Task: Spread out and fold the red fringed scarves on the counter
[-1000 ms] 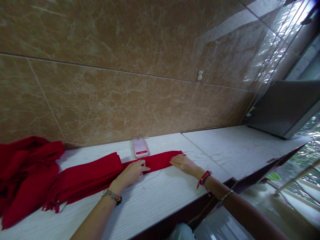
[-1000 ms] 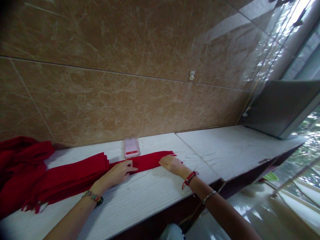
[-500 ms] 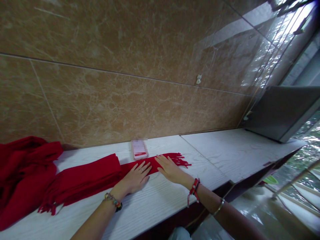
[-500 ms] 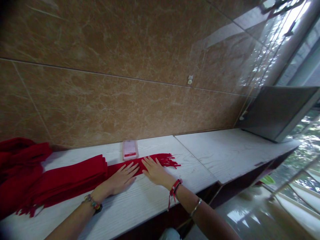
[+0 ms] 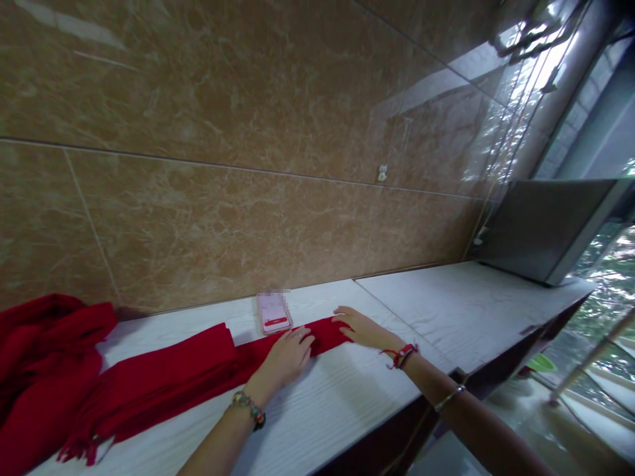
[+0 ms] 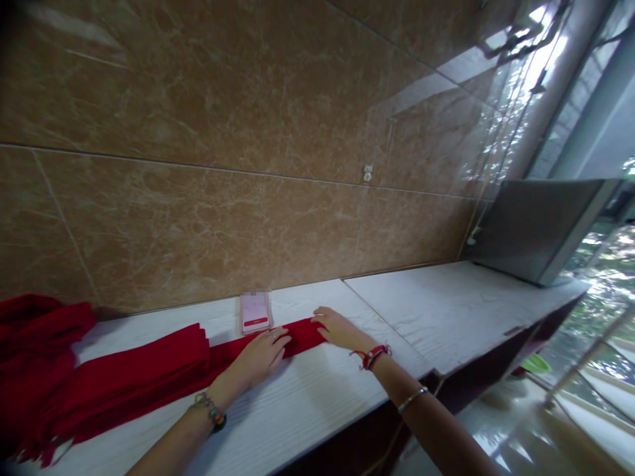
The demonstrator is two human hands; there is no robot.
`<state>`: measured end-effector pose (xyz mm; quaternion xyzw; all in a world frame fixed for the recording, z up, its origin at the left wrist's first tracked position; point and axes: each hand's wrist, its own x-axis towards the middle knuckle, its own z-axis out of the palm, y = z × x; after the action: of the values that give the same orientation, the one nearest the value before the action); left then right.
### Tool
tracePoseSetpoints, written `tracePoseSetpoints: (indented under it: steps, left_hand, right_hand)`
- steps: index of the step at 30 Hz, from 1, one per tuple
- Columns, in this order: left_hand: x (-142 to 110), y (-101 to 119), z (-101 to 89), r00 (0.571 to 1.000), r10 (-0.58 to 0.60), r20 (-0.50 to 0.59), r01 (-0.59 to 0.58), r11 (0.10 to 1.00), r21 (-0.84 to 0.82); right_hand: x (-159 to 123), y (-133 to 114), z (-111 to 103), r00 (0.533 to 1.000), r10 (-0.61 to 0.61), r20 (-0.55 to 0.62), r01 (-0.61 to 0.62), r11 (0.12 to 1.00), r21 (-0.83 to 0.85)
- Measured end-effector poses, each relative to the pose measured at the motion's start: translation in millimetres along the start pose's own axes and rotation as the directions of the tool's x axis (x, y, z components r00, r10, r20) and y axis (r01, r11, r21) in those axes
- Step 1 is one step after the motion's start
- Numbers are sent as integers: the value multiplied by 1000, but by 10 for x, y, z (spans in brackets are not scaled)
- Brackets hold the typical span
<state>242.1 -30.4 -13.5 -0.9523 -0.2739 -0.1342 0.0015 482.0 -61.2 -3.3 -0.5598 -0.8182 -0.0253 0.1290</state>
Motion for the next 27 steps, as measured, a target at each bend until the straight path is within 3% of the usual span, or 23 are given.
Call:
tracePoseSetpoints:
  steps: [2,5,9,13,15,19,21,23,27]
  left_hand:
    - [173,58,125,1000,-16,-22,16,1000,-8]
    - [320,89,286,998,-63,28,64,998,-13]
    - [329,73,347,994,-55,90,58,998,-27]
    - [320,74,330,993,-71,99,74,997,-29]
    - [327,83,336,994,-73,78,75,997,-24]
    - [339,93,347,996,-71,52,72,997,-20]
    - [339,93,338,996,-70,53,71,997,-19]
    - [337,91,322,996,-69,64,70,997,-13]
    - [327,87,297,994,-61,92,61,998,0]
  right_hand:
    - [118,-48,-17,989,-143,31,143,990,-2]
    - [232,0,15,961,-243,132,255,963,-86]
    - [160,341,12,923,-316,220,360,912,-198]
    - [-69,733,-73,957,-206,206,259,924,-280]
    - [-112,782,-126,977,-157,145,196,928,-317]
    - [112,488,-141,977,-211,-29,202,960,-195]
    - [302,293,-69,957,-289,17,290,954,-78]
    - [447,199,31,956,-284,78,287,958,-25]
    - [427,416,135,975,-187,124,195,979,-57]
